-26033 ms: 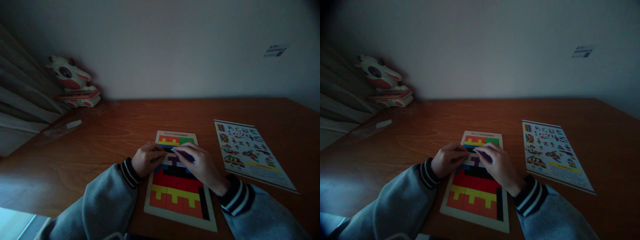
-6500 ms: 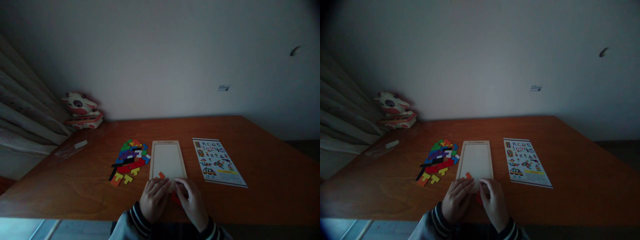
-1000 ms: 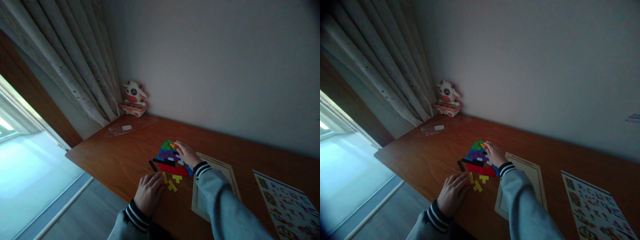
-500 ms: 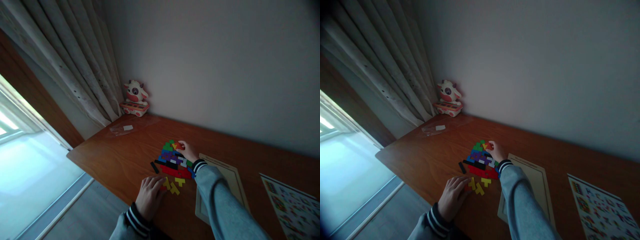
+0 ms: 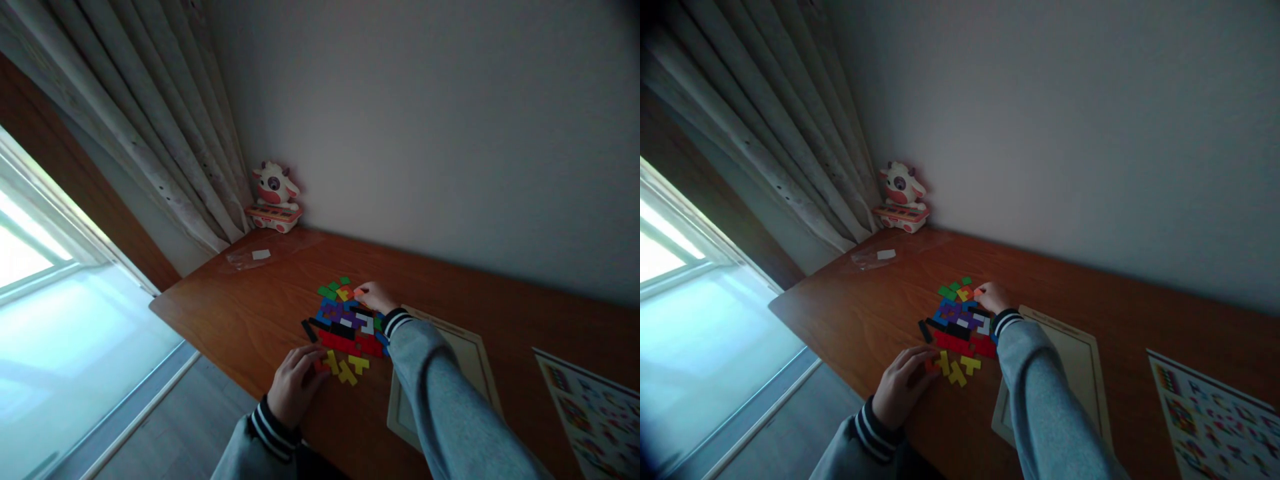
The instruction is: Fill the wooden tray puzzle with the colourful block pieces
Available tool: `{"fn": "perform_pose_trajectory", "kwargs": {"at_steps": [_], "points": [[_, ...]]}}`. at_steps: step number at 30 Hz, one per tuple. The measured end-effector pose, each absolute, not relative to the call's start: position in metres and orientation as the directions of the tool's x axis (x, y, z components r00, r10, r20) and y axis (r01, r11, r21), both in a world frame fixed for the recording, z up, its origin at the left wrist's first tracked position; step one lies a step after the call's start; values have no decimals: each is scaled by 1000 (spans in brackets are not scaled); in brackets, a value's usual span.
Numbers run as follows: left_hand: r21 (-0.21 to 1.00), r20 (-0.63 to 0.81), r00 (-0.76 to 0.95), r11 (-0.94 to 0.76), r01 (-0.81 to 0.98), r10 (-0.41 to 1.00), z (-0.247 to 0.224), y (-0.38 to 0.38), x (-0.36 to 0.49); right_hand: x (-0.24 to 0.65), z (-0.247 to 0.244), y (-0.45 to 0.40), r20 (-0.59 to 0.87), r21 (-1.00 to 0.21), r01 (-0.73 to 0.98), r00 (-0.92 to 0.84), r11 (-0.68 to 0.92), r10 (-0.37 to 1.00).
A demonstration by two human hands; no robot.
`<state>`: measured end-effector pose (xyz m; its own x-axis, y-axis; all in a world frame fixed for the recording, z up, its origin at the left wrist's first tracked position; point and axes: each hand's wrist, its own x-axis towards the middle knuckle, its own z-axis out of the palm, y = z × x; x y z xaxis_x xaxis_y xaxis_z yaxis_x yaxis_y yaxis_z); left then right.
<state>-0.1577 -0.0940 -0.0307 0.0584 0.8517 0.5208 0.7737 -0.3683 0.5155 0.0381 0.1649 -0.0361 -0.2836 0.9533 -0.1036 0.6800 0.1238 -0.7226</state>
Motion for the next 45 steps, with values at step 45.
{"fn": "perform_pose_trajectory", "kwargs": {"at_steps": [45], "points": [[509,540,24,-350,786,842,-24,-99,-159,54,12,159,173,-419,644,-635,639,753]]}}
